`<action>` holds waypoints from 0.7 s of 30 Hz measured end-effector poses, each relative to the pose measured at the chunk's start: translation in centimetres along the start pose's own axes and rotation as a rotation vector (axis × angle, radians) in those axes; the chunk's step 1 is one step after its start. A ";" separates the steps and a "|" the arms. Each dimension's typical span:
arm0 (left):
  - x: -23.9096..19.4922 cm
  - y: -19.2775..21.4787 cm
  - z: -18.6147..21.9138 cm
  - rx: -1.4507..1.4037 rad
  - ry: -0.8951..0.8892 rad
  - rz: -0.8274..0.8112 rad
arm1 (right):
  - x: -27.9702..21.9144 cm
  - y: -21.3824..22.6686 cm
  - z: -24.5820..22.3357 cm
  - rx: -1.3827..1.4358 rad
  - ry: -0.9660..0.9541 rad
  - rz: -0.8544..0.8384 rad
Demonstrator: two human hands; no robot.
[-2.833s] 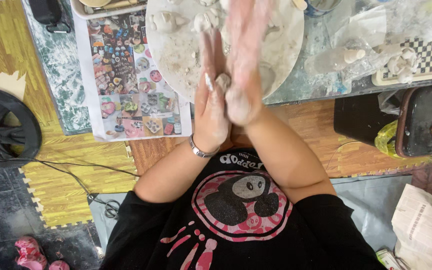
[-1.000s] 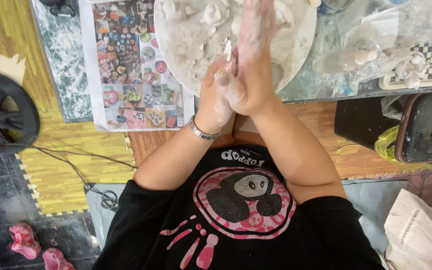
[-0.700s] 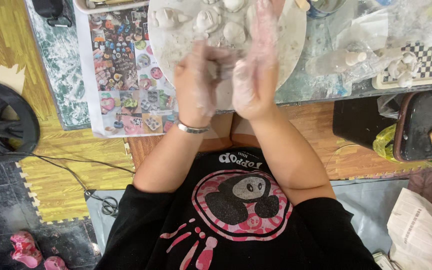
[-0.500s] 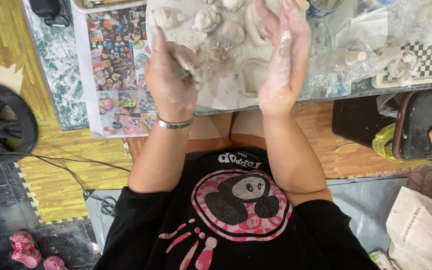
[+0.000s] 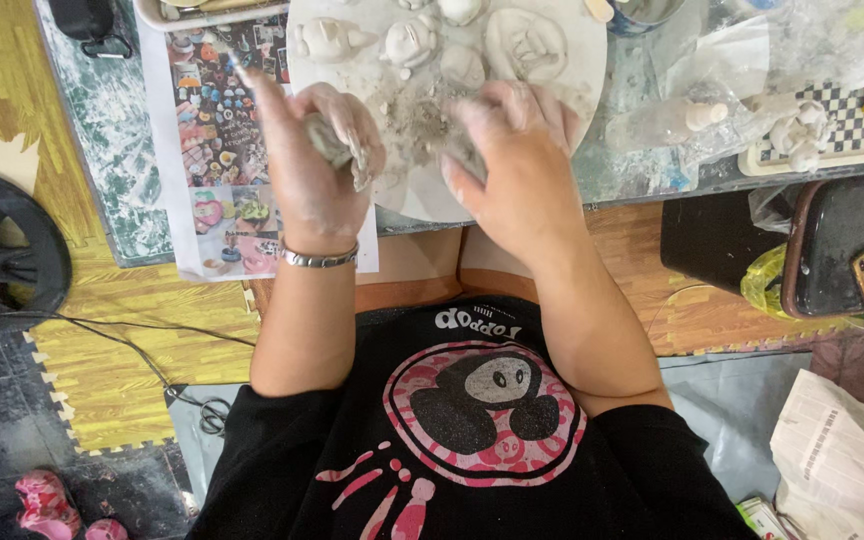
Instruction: The person shapes small pieces of white clay by hand into figurines on a rotating tray. They roll, pinch, and attach small clay parts to form animal-like shapes, then place the finished pieces on the tray.
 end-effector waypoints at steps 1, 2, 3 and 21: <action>-0.3 0.0 0.4 -0.038 0.004 -0.015 | -0.2 0.1 -0.4 -0.126 0.000 -0.031; -0.7 0.0 0.7 -0.077 0.009 -0.031 | -0.4 0.1 -0.7 -0.251 0.001 -0.062; -0.9 0.1 1.0 -0.115 0.010 -0.046 | -0.7 0.5 -1.0 -0.262 0.001 -0.046; -1.0 0.0 -3.3 -0.280 0.233 -0.039 | -1.6 -0.4 -1.6 -0.403 0.004 0.022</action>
Point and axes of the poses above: each hand's wrist, its own x-axis towards the middle knuckle, its own y-axis out of the back of the hand, z = x × y, the point moved 8 cm from there along x, towards the middle knuckle, and after that the axes turned 4 degrees about y, right-handed, at the moved point
